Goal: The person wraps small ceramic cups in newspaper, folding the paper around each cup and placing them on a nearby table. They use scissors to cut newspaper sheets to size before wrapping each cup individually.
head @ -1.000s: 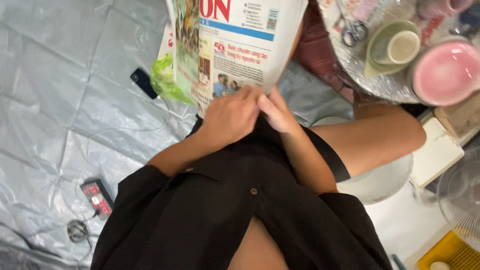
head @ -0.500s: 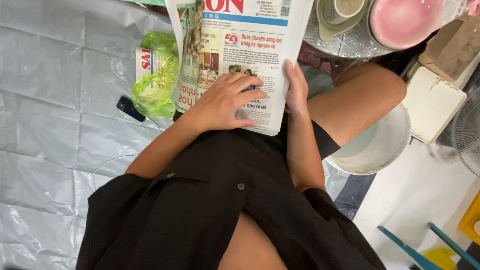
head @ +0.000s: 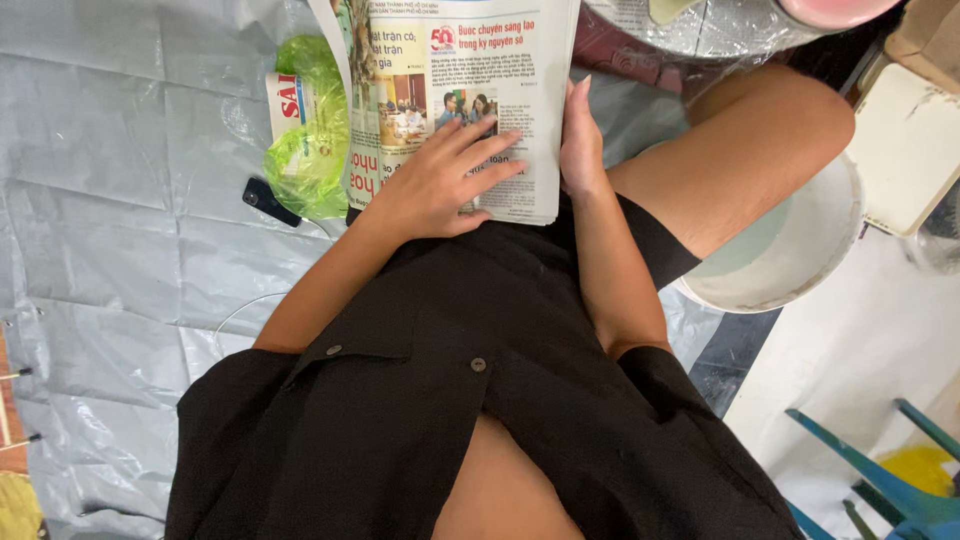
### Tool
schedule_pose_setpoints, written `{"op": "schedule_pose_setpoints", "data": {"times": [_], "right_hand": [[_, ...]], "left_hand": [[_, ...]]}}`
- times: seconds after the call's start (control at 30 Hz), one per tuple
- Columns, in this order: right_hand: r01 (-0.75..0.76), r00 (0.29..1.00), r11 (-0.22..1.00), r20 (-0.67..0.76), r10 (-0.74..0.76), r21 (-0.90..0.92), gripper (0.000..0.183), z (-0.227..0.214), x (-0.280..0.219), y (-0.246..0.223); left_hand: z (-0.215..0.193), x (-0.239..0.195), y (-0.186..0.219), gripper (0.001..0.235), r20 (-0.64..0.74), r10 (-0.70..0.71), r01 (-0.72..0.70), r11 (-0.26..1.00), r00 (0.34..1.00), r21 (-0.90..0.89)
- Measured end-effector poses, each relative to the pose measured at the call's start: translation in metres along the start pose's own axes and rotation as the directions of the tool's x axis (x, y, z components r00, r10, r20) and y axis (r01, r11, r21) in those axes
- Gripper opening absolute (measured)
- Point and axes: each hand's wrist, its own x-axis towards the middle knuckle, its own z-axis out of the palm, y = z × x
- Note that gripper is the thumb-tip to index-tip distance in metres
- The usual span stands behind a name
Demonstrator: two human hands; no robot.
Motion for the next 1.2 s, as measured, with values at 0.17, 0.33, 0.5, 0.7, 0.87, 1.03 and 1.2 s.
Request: {"op": "schedule_pose_setpoints", "data": {"times": [0.17,0.33,0.5,0.7,0.87,1.03,1.2], "right_hand": [[-0.033,0.995,0.995,0.093,0.042,-0.092,0.084,0.008,-0.012,-0.012],[-0.004,0.970,0.991,0.239,0.037,-0.137,0.087,0.013,-0.019,-0.001],[0.047,0.964,0.971,0.267,0.017,-0.234,0.089,0.013,-0.021,0.006],[0.017,0.977,0.970,0.212,0.036,-0.242,0.089,0.010,-0.021,0.013],[-0.005,0.990,1.000,0.144,0.005,-0.002,0.071,0.012,-0.012,0.021],[-0.050,0.992,0.972,0.101,0.075,-0.230,0.054,0.029,-0.008,0.002],[0.038,0.988,0.868,0.146,0.040,-0.495,0.052,0.058,-0.008,-0.031]], "left_hand": [[0.001,0.003,-0.002,0.076,-0.146,0.001,-0.013,0.997,0.989,-0.081],[-0.008,0.007,0.010,0.082,-0.177,-0.061,0.067,0.997,0.982,0.032],[-0.004,0.007,0.004,0.071,-0.184,0.049,-0.021,0.989,0.982,0.147],[0.005,0.004,-0.006,0.061,-0.247,0.144,-0.105,0.981,0.958,0.164],[-0.004,0.003,-0.003,0.066,-0.287,-0.355,0.177,0.847,0.890,-0.501],[-0.021,-0.029,-0.033,0.068,-0.538,-0.541,0.009,0.710,0.647,-0.704],[-0.072,-0.141,-0.066,0.069,-0.831,-0.472,-0.052,0.860,0.296,-0.507]]}}
